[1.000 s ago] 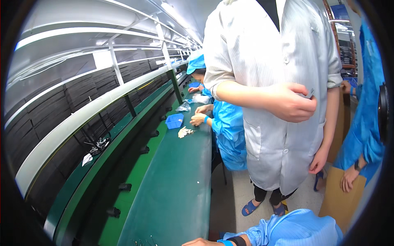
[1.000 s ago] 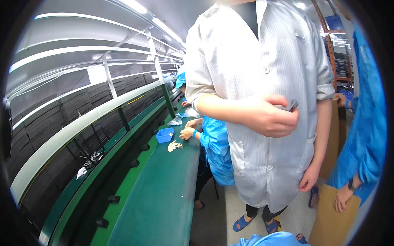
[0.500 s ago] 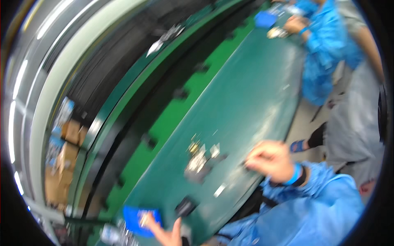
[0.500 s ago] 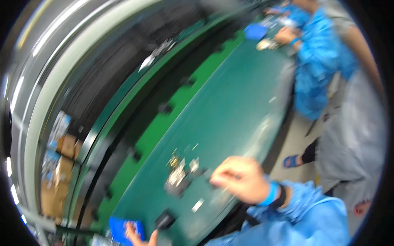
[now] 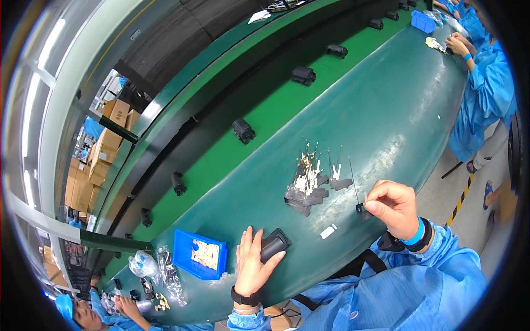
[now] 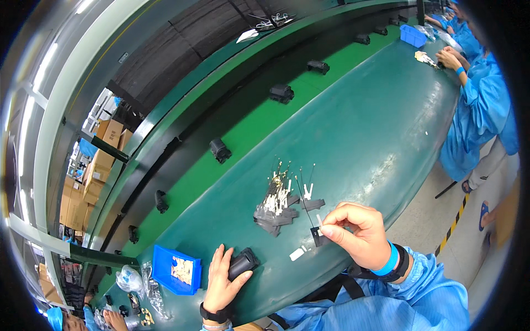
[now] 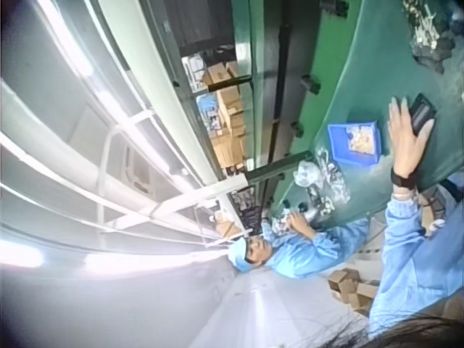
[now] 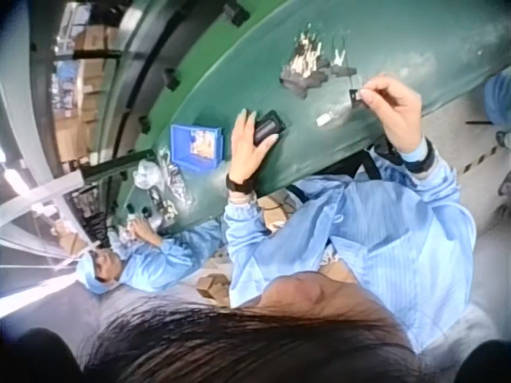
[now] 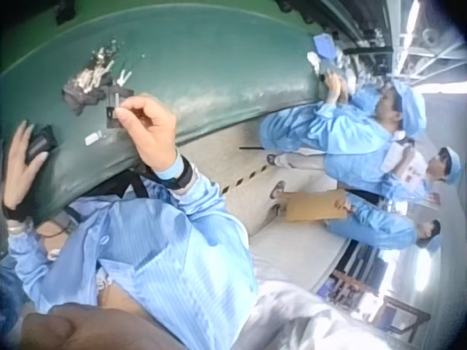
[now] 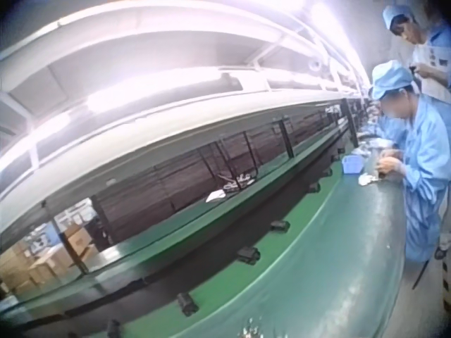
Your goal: Assembling small metal pins and plastic components into a larger housing unit on a factory assembly line.
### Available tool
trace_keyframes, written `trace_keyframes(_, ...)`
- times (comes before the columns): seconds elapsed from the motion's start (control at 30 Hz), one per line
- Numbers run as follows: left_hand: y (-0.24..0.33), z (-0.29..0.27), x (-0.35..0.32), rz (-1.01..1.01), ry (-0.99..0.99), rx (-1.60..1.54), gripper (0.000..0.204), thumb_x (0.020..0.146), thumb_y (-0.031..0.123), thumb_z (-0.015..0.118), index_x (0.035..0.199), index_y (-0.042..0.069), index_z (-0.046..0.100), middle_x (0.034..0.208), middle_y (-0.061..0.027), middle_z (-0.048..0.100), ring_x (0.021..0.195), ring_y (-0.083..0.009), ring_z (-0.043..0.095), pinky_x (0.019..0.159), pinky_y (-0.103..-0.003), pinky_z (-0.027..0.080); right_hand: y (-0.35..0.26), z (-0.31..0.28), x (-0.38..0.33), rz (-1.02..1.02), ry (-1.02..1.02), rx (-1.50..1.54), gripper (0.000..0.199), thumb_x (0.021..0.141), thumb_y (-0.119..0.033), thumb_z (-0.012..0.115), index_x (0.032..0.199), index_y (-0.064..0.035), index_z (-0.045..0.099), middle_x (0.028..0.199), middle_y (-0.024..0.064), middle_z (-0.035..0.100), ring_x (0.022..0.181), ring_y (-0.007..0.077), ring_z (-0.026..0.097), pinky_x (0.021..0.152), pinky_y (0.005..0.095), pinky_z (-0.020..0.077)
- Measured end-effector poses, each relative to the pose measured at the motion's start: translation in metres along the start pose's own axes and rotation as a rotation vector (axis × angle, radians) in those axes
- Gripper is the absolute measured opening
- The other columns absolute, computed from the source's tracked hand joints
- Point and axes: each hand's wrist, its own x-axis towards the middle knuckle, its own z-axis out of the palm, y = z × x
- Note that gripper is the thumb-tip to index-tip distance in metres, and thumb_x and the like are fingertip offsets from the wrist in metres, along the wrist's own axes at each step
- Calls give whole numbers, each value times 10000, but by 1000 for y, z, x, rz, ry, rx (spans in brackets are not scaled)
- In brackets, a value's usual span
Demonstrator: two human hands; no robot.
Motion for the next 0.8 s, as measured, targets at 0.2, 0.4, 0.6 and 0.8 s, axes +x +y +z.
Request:
trace_keyframes(0.2, 24, 15, -8, 48, 100, 87, 603, 737, 325, 709, 1180, -14, 481, 1267, -259, 439, 1217, -413, 388, 987, -461, 324, 15, 8, -5, 131, -104, 124, 59, 833, -29, 630, 855, 22, 613, 813, 60, 604, 734, 87, 557, 633, 224, 445)
trace_keyframes(0.4, 57, 23, -27, -54, 399, -387, 603, 626, 105, 810, 1086, 20, 430, 931, -118, 572, 878, -240, 584, 750, -348, 475, 19, 23, -3, 208, -251, 295, 71, 857, -28, 604, 886, 35, 609, 840, 56, 596, 758, 84, 557, 657, 220, 445)
trace_keyframes(0.6, 98, 22, -26, -228, 367, -1443, 598, 655, -5, 783, 1068, 45, 354, 955, -99, 551, 826, -191, 615, 749, -300, 502, 8, 43, -12, 228, -336, 507, 75, 844, -3, 610, 905, 40, 612, 847, 66, 589, 811, 109, 553, 774, 252, 445)
trace_keyframes(0.8, 128, 38, -7, -167, 350, -1870, 403, 792, -15, 619, 1124, 21, 393, 1017, -102, 552, 982, -231, 574, 876, -355, 451, 5, 49, -16, 125, -303, 568, 77, 838, 26, 601, 914, 38, 605, 843, 76, 589, 799, 125, 547, 858, 297, 433)
